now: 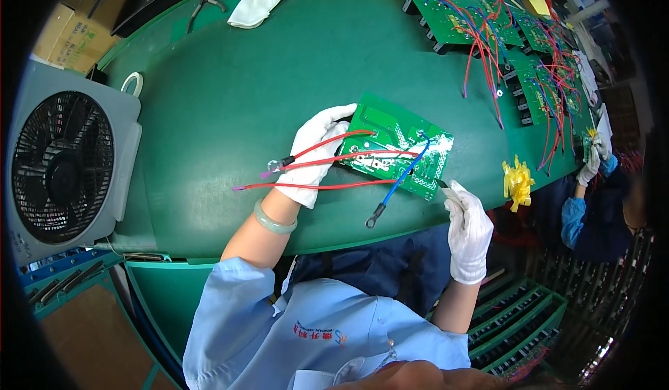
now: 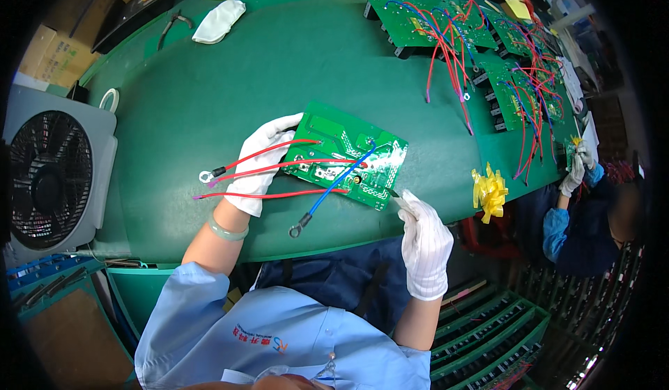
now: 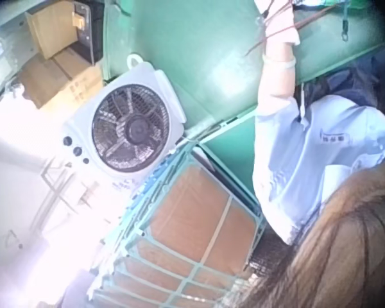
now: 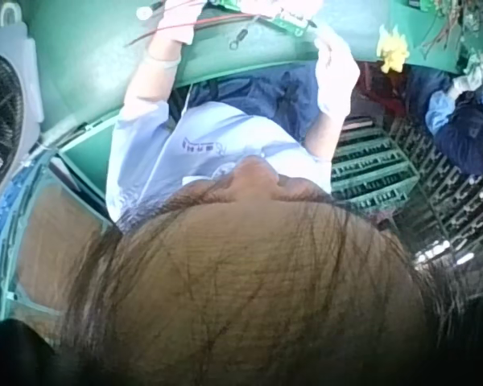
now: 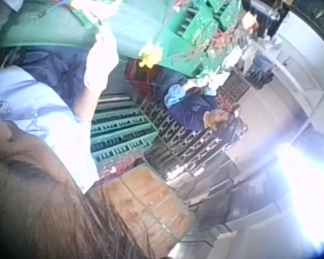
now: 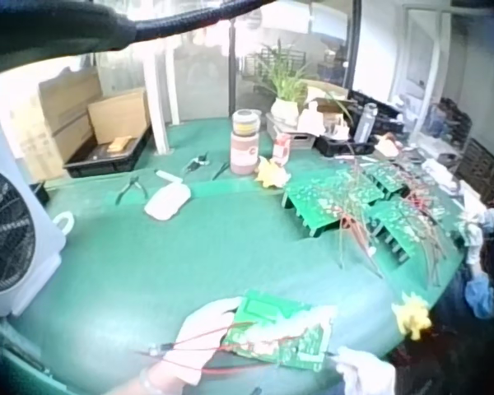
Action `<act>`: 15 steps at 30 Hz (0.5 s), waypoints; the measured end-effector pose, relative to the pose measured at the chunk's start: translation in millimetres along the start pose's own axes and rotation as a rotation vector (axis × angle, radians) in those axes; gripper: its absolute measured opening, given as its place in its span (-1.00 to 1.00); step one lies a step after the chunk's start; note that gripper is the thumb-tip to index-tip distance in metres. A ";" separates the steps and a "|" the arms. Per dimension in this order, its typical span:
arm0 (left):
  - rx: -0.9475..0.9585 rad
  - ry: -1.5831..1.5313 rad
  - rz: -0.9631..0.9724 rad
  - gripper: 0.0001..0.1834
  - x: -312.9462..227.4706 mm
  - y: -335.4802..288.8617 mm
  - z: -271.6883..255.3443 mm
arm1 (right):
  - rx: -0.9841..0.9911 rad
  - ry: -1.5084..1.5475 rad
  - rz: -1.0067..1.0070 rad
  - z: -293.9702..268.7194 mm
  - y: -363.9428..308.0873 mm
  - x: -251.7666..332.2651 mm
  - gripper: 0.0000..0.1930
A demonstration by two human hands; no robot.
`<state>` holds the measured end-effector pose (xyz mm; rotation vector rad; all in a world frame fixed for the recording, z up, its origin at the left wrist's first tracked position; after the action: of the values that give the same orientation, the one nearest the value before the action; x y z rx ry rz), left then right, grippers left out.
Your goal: The person handles a green circuit board with attached red and blue wires, inspecting it and manipulating the components. They then pick up a second board with cylindrical capacitors and continue to adjust and examine the parts. The task involves manual assembly or inspection of electronic components on a workbench.
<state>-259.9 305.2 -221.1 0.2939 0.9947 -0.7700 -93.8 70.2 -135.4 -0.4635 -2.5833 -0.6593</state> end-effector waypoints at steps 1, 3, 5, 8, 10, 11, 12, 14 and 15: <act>-0.034 0.145 0.070 -0.60 -4.0 -1.2 -1.0 | 0.014 0.057 0.063 4.1 -1.5 -6.1 -0.69; -0.057 0.658 0.186 -0.55 -22.0 -3.6 0.4 | 0.000 0.187 0.196 13.0 -4.4 -20.1 -0.68; -0.106 0.939 0.202 -0.41 -28.2 -0.6 -0.5 | -0.094 0.321 0.298 16.1 0.5 -25.3 -0.64; -0.112 0.974 0.316 -0.39 -40.9 -2.6 6.7 | -0.174 0.409 0.364 24.8 6.3 -40.3 -0.57; -0.083 1.008 0.336 -0.37 -47.1 -2.4 12.1 | -0.223 0.359 0.351 32.3 6.4 -57.0 -0.59; -0.072 1.016 0.360 -0.37 -48.8 -2.9 16.4 | -0.369 0.314 0.311 32.8 3.4 -60.0 -0.68; -0.066 1.025 0.382 -0.36 -50.5 -4.3 19.8 | -0.519 0.415 0.292 27.6 9.3 -47.2 -0.76; -0.024 0.927 0.328 -0.41 -49.5 -4.1 27.6 | -0.623 0.318 0.205 27.1 5.4 -48.8 -0.75; -0.004 0.878 0.296 -0.42 -49.3 -4.2 31.7 | -0.637 0.388 0.227 33.5 4.5 -55.6 -0.75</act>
<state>-258.0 306.8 -162.4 0.7961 1.7225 -0.3473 -55.5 79.5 -187.1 -0.7244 -1.8876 -1.3390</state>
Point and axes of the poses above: each hand's wrist, its own y-axis towards the middle knuckle, its own z-axis out of the palm, x = y × z, the point moved 6 cm from there along y, towards the middle knuckle, and after that the axes turned 2 degrees about -y, right-handed, at the moved point
